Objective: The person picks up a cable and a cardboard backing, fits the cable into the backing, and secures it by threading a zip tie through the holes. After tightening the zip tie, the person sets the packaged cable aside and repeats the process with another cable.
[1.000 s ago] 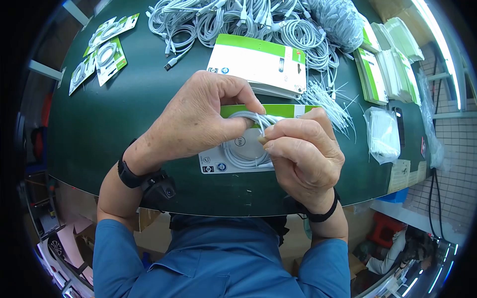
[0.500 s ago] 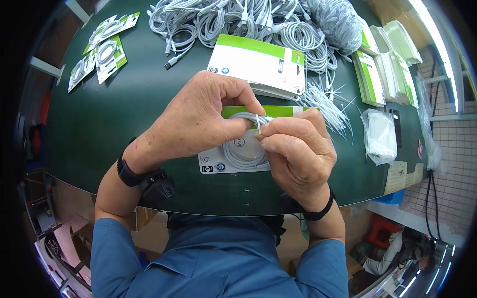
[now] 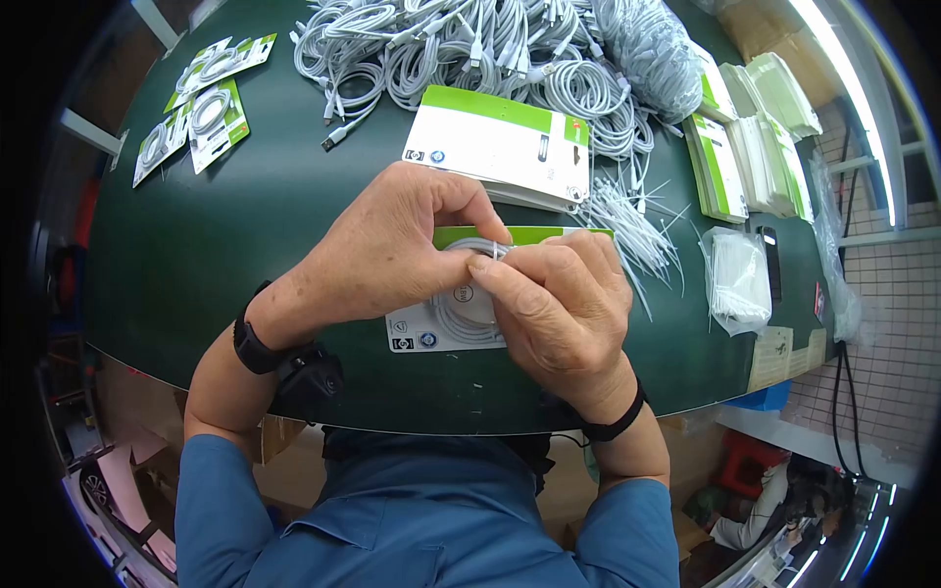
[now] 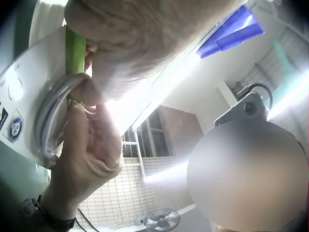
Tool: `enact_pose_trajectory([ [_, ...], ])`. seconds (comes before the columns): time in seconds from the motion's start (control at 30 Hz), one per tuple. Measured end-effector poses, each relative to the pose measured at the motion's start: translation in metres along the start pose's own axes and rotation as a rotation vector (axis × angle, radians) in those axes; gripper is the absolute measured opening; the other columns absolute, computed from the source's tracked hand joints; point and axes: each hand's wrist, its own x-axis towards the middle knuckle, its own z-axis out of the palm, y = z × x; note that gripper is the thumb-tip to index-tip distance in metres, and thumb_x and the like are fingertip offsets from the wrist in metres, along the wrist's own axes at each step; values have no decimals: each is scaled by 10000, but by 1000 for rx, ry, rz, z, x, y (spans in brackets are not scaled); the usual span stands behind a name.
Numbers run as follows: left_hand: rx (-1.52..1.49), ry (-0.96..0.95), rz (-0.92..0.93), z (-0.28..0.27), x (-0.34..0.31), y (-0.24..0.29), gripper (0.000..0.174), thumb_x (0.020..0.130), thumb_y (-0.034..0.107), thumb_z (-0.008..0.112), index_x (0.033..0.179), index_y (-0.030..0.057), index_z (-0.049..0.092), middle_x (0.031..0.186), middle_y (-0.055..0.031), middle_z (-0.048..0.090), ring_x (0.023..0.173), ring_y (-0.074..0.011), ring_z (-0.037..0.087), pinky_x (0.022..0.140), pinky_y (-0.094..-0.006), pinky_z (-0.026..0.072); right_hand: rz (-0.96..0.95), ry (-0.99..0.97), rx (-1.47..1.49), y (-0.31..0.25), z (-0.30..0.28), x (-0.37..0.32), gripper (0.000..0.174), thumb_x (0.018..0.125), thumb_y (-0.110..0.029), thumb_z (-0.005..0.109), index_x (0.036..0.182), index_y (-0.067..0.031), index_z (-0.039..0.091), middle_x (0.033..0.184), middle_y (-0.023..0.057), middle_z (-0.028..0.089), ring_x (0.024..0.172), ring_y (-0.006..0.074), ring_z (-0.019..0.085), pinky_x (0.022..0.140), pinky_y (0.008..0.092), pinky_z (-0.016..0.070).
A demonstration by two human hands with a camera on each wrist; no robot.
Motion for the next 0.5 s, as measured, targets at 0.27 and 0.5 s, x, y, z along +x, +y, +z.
enact_pose_trajectory([
  [0.27,29,-6,-13,0,1,-3,185,820,28,776,993,-36,797,873,-105,786,805,-115,699,771,-289,570,-9,-5,34,-3,-2,2,407,688,48,859,1056,-98,765,914,30,700,759,236,626,669,373,460],
  [0.5,-40,-36,-55,-2,2,-3,191,809,19,733,981,-39,793,843,-86,769,791,-106,674,763,-284,554,-11,-15,2,-2,0,2,363,679,37,842,1001,-95,737,913,19,710,728,209,632,656,362,434],
])
